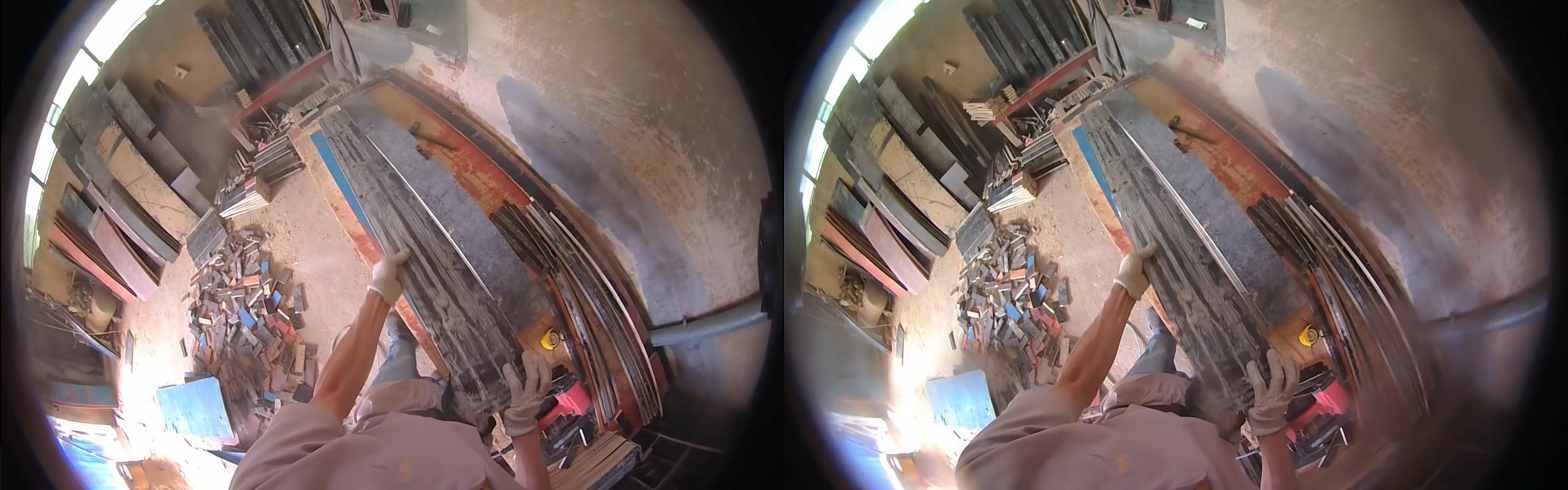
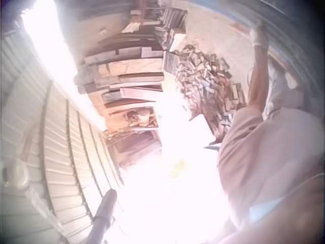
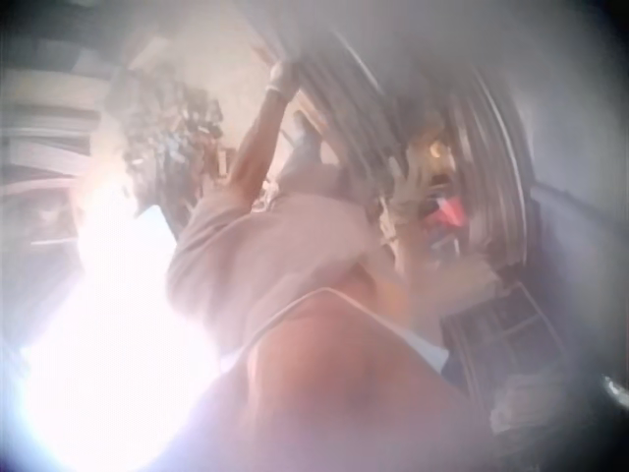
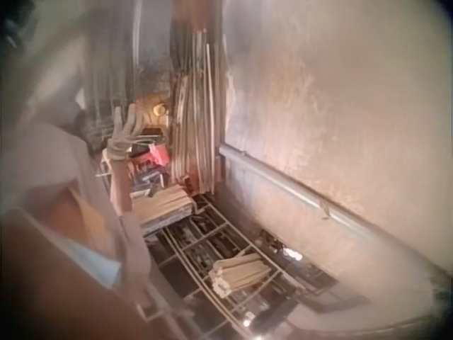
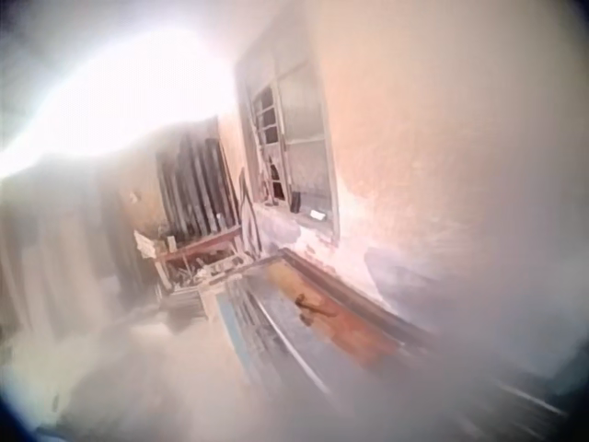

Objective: The person assembles a wooden structure by placing planks on a workbench, securing them with a nail gun, and hammering nails to ensure stability. The person repeatedly positions and fastens multiple wooden pieces.

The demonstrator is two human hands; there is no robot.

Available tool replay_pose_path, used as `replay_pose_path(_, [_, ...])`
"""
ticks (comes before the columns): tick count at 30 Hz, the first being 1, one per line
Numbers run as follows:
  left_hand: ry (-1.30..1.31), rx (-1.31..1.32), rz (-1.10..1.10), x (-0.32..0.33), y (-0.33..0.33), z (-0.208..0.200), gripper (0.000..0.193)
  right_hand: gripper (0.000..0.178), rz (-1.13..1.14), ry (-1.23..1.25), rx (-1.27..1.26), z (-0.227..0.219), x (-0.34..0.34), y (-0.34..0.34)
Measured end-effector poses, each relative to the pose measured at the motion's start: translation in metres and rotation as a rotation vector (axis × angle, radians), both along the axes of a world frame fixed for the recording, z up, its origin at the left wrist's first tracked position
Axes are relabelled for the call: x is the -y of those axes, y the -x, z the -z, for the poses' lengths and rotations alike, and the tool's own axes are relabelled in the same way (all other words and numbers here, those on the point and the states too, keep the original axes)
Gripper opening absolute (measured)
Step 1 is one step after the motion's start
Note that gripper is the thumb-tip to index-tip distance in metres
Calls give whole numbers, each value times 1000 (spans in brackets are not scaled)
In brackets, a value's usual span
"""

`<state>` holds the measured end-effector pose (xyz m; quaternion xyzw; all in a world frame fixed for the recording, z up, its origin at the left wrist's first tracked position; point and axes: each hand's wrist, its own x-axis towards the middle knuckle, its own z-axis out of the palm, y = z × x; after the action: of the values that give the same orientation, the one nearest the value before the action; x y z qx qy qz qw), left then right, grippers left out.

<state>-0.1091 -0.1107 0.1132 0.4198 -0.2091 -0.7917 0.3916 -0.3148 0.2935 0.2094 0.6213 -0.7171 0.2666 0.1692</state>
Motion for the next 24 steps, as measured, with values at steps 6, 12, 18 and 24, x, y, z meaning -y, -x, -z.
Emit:
replay_pose_path(6, [-143,-49,30,-51,-16,30,33,57,24,-332,82,17,-40,3])
replay_pose_path(12, [-54,383,86,9,-71,96,47,72,-85,-409,119,84,10,-23])
replay_pose_path(18, [-80,647,220,-49,-63,76,87,77,505,-430,663,179,29,19])
replay_pose_path(24, [-120,470,237,-98,-82,88,75,83,869,-254,1126,260,112,127])
